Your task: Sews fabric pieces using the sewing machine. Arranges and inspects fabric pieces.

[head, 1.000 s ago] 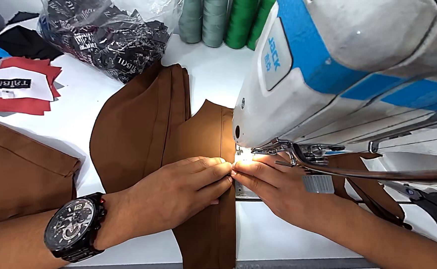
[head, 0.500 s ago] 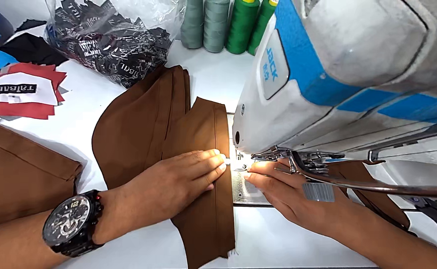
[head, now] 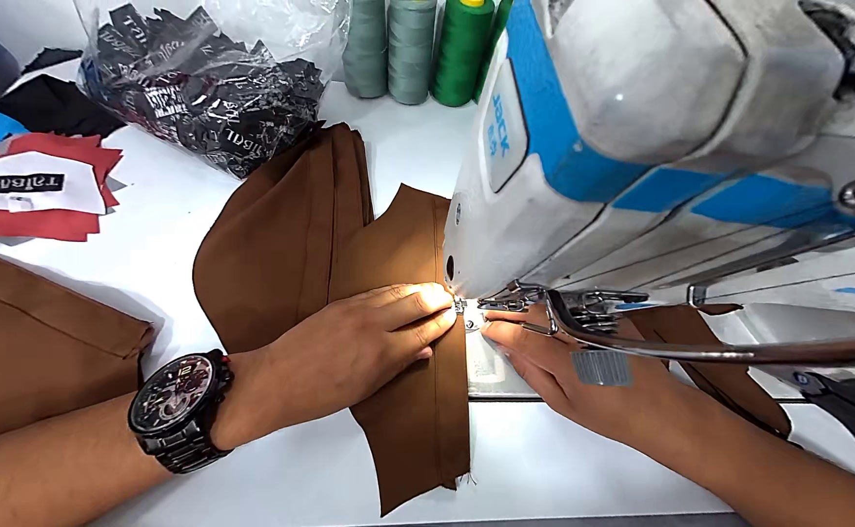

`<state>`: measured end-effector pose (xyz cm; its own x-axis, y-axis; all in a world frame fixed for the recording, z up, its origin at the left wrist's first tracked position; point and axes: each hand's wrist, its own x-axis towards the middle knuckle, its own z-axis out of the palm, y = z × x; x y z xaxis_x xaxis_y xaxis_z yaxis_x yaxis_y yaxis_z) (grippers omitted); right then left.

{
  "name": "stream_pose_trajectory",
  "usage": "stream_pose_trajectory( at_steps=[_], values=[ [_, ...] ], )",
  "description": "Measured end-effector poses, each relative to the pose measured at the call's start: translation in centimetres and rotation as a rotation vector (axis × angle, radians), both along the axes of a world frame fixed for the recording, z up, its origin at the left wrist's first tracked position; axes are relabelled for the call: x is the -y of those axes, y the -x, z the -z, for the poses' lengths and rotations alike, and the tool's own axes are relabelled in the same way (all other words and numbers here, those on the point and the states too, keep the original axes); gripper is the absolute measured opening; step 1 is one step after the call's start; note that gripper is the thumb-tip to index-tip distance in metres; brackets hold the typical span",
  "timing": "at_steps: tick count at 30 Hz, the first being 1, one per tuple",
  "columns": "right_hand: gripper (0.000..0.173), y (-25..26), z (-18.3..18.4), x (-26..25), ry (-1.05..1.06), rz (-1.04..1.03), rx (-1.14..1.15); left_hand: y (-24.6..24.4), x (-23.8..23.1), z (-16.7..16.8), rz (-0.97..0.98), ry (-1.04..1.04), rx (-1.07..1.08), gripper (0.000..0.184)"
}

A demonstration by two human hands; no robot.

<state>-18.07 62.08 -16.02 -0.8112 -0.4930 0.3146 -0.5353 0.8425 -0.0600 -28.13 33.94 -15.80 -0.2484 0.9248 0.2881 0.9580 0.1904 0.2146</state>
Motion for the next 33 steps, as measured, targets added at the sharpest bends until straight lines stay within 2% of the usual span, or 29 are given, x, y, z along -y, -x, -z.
stream_pose_trajectory(
  at_steps=[6, 17, 21, 24, 27, 31, 33],
  values=[
    [0.027, 0.2, -1.1, 0.4, -0.067, 0.009, 0.061, -0.5, -0.8, -0.5, -0.026, -0.064, -0.071, 0.036],
    [0.023, 0.4, -1.9, 0.8, -0.067, -0.011, 0.093, -0.5, -1.0, -0.4, -0.009, -0.047, -0.067, 0.037],
    [0.025, 0.5, -1.0, 0.6, -0.005, 0.006, 0.060, -0.4, -1.0, -0.4, -0.006, -0.047, -0.066, 0.037],
    [0.023, 0.5, -1.5, 0.8, 0.019, 0.011, 0.077, -0.5, -1.1, -0.4, -0.013, -0.052, -0.080, 0.037],
    [0.029, 0.8, 0.1, 0.4, 0.044, 0.014, 0.097, -0.4, -1.1, -0.2, -0.024, -0.065, -0.089, 0.037],
    [0.023, 0.6, -1.2, 0.6, 0.027, 0.020, 0.129, -0.4, -1.1, 0.1, -0.023, -0.084, -0.100, 0.036],
    [0.026, 0.6, -0.4, 0.5, 0.015, 0.031, 0.090, -0.4, -1.1, 0.1, -0.033, -0.090, -0.104, 0.036]
  ],
)
